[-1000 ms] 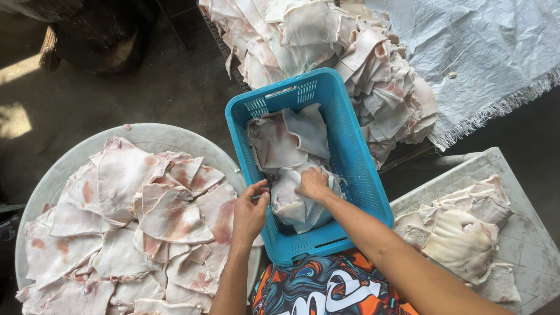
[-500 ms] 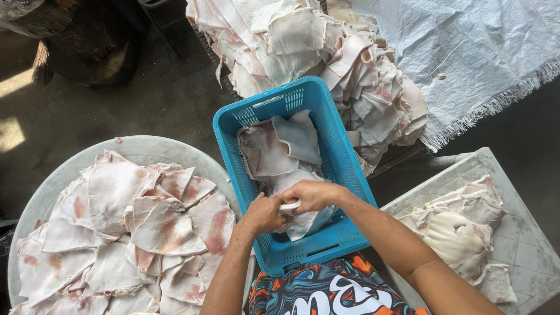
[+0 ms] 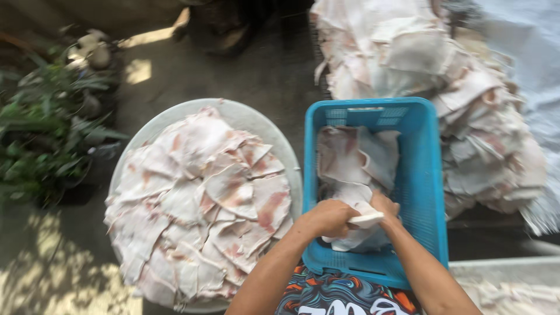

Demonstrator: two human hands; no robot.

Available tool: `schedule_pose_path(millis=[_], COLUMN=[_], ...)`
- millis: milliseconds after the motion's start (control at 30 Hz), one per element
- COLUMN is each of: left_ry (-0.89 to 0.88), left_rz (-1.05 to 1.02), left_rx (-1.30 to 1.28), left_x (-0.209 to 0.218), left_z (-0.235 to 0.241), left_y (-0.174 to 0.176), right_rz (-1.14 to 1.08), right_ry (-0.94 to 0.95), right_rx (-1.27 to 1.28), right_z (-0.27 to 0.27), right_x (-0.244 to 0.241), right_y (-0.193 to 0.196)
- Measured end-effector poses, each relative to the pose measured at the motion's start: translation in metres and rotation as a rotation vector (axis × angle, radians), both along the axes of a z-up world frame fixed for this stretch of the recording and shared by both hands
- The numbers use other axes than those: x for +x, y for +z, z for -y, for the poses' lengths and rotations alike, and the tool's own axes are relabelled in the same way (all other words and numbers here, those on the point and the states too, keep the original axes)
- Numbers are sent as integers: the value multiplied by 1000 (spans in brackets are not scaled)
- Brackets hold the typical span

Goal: The person sorts flat pieces of raw animal skin between a blue plastic basket and several stacks located on a low table.

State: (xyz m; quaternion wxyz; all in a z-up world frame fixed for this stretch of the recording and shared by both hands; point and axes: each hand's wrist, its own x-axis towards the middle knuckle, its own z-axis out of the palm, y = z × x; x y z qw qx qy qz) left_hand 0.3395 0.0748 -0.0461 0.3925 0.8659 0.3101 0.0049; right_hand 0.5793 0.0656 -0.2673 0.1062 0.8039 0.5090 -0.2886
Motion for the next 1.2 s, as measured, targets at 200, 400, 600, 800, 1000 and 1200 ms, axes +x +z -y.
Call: schedule_pose_path(millis=[200,400,600,800,1000,1200], left_ry=[-75,-160,-31,-66,204,557], left_rz=[-157,-254,-98,9,186,628], left_rx=[-20,59,230,158,138,21], left_x=[2,5,18,27,42,30], left_z=[10,11,4,-18,-26,-34], left_y=[0,1,18,18,-6,8], right_rz=[-533,-760,-944,-1128,-1310,-1449], right_ry=[79,187,402,294,41,-159], right_rx=[-68,-181,-254,-250,-226,-244], right_z=[-10,-6,-19,-58,-70,-51], right_x=[4,8,20,-2,-5,-2], right_y=[35,63,133,141,119,97])
